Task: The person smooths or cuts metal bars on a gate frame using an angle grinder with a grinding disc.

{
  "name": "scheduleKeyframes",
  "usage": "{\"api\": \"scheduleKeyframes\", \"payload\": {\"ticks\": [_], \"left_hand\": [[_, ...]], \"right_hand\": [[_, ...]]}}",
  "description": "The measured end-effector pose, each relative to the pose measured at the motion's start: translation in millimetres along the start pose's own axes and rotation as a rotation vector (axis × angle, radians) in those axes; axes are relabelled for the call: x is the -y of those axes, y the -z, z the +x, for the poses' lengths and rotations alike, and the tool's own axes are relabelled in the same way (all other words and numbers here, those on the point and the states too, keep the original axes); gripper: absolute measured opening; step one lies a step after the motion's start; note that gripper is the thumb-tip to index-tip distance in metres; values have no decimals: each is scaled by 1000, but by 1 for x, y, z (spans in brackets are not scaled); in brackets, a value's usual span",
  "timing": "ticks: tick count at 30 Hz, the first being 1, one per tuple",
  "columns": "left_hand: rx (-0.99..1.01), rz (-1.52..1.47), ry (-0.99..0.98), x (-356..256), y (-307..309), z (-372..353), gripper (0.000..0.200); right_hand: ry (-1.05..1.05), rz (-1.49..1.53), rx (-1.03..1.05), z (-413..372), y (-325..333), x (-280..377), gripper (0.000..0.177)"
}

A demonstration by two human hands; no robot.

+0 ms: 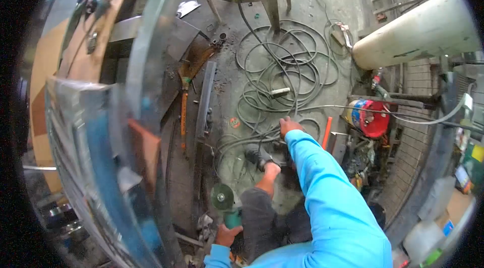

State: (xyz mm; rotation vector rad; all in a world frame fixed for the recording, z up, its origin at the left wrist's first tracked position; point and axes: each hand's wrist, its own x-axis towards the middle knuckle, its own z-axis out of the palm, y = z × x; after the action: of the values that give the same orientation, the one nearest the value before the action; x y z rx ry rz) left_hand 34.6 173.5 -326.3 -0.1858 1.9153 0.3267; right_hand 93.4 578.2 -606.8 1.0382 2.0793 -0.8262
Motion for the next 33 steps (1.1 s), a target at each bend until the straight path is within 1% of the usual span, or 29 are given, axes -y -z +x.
{"api": "scheduleKeyframes", "payload": {"ticks": [2,4,7,8,9,10,12,13,14,16,17,18,19,21,22,23,24,25,26,27,28,29,30,31,32,33], "left_hand": [[36,-2,26,-7,0,35,55],[80,-23,-23,6,4,57,56],[-12,60,-191,49,-3,73,66],[-42,76,-205,55,-2,73,61],[-75,85,-220,58,-2,75,56],[-108,95,-234,58,-2,77,50],[-122,99,-199,54,-1,82,52],[-122,101,-180,50,0,82,52],[-118,103,-164,47,1,83,53],[-103,94,-140,42,0,86,54],[-91,86,-140,40,-3,84,55],[-82,77,-146,36,-7,83,56],[-76,63,-156,32,-10,81,56],[-73,29,-171,19,-14,70,58],[-74,4,-175,13,-16,62,59],[-78,-25,-173,6,-18,51,60],[-88,-53,-176,-3,-22,38,61],[-87,-73,-173,-11,-26,24,62],[-89,-92,-173,-16,-28,9,63],[-85,-101,-176,-20,-29,-7,64],[-65,-100,-173,-23,-28,-21,62],[-36,-117,-169,-7,-36,-31,66],[-88,-148,-306,4,-40,-46,67],[-134,-175,-439,10,-42,-70,68],[-90,-203,-483,19,-48,-93,70],[-43,-232,-525,18,-48,-124,73]], "right_hand": [[22,39,-40,65,-13,12,41],[41,89,-78,122,-34,20,44],[8,115,-91,199,-52,31,56],[-12,124,-91,227,-61,33,61],[-51,96,15,244,-54,39,67],[-36,106,24,259,-54,42,74],[-56,207,-4,285,-57,48,80],[-53,229,-2,305,-69,44,86],[-40,293,29,318,-82,39,84],[-89,92,85,319,-99,44,66],[-8,12,188,310,-106,44,52],[73,-68,282,296,-111,44,42],[38,-18,246,274,-131,38,39],[131,-75,328,207,-121,44,36],[121,-70,289,166,-116,44,34],[174,-42,281,148,-134,30,34],[246,-3,231,116,-129,19,36],[245,29,179,88,-119,11,38],[251,214,51,54,-92,5,39],[382,306,-133,23,-63,-7,35],[299,258,-143,-4,-20,-11,32],[336,452,-147,-7,-1,-34,31],[360,647,-142,0,24,-60,29],[363,676,-174,-29,81,-48,30],[359,703,-201,-70,137,-43,31],[351,733,-226,-137,201,-12,32]]}}
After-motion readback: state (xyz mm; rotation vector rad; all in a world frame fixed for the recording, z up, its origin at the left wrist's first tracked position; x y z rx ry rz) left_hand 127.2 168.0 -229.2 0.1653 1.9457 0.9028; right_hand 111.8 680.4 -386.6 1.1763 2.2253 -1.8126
